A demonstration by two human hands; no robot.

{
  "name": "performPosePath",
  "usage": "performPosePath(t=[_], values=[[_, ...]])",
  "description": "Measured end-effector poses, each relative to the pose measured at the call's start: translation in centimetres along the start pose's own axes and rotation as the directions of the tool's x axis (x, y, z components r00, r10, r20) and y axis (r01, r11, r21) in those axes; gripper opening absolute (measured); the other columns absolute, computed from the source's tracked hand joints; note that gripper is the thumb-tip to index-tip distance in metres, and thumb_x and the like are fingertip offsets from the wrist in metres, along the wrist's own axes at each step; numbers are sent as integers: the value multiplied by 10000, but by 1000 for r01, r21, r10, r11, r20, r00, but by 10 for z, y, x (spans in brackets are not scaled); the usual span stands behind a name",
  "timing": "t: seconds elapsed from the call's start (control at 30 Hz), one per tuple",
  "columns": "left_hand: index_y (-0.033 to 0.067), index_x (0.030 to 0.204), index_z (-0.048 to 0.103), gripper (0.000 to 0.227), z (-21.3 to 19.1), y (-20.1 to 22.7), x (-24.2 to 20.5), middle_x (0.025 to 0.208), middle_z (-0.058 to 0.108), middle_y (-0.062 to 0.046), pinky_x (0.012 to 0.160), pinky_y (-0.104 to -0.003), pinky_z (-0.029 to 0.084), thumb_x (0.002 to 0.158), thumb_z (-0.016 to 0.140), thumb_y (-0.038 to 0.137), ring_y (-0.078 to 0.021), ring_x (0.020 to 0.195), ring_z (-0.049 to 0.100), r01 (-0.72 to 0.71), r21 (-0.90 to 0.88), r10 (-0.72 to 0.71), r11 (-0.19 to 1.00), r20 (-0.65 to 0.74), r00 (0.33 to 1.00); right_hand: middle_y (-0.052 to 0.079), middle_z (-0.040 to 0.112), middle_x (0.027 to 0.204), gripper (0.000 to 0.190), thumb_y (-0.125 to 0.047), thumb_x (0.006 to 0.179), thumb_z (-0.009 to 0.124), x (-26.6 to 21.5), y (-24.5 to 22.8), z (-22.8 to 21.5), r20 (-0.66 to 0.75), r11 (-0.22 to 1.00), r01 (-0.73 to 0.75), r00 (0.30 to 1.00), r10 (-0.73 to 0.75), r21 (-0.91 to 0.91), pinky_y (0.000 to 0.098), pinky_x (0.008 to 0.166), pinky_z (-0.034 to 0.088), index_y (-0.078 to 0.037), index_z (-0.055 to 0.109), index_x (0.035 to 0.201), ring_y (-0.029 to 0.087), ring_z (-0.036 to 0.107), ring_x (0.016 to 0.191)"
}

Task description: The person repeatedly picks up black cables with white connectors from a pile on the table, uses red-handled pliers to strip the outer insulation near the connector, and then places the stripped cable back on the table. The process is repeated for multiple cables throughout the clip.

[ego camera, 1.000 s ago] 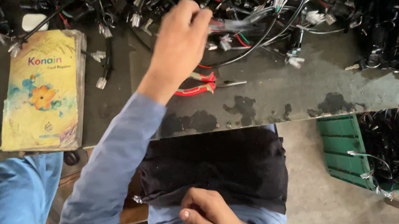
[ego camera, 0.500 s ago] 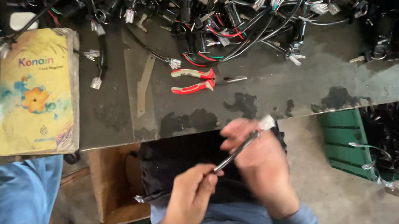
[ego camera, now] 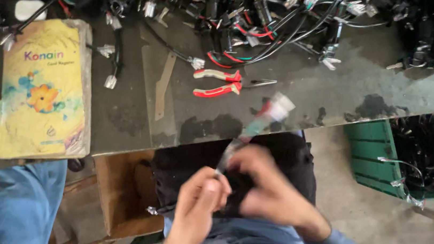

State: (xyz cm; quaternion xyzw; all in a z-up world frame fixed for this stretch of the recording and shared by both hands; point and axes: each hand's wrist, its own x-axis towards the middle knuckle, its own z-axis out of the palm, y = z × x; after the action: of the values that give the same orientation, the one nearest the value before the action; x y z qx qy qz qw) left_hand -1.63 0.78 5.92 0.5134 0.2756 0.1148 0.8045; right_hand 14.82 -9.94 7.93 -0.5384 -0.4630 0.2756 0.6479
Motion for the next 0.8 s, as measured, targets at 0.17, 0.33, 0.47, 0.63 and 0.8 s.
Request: performPosePath(t=[0.17,0.33,0.47,0.63,0.8], values=[[26,966,528,383,1,-22,3,866,519,-87,773,-371,413,1102,526,384,-210,809,478,-481,-390,464,785,-144,874,108,703,906,364,-244,858,777,-29,21,25,142,800,-563,792,594,-205,356,773,537,-32,648,1123,222,684,854],[17,999,552,343,10,-13,14,922,548,-57,788,-353,446,1136,541,332,-169,832,510,-393,-650,379,650,-171,910,121,663,855,421,-268,795,822,-53,34,42,-123,791,-432,898,423,-434,356,690,527,-45,640,1102,259,670,791],[-15,1243,608,317,-5,10,11,1072,680,-61,938,-338,497,1004,607,193,-160,1034,635,-178,155,193,972,-87,977,131,638,997,389,-161,917,640,-55,31,39,-168,780,-500,865,473,-375,372,763,522,-33,568,1277,290,645,853],[-22,1178,683,266,-4,-1,3,1070,779,-103,888,-299,593,919,718,31,-160,981,753,-231,446,372,865,-261,891,159,622,1110,326,-120,973,620,-51,35,38,-149,866,-325,946,289,-380,379,841,523,-14,570,1277,319,644,971],[-14,1170,697,307,0,-16,3,988,788,-84,816,-263,618,880,781,35,-118,894,759,-229,306,312,924,-260,914,155,650,1049,426,-102,833,733,-54,40,41,-114,775,-180,984,139,-606,422,806,491,-12,582,1221,367,604,922]])
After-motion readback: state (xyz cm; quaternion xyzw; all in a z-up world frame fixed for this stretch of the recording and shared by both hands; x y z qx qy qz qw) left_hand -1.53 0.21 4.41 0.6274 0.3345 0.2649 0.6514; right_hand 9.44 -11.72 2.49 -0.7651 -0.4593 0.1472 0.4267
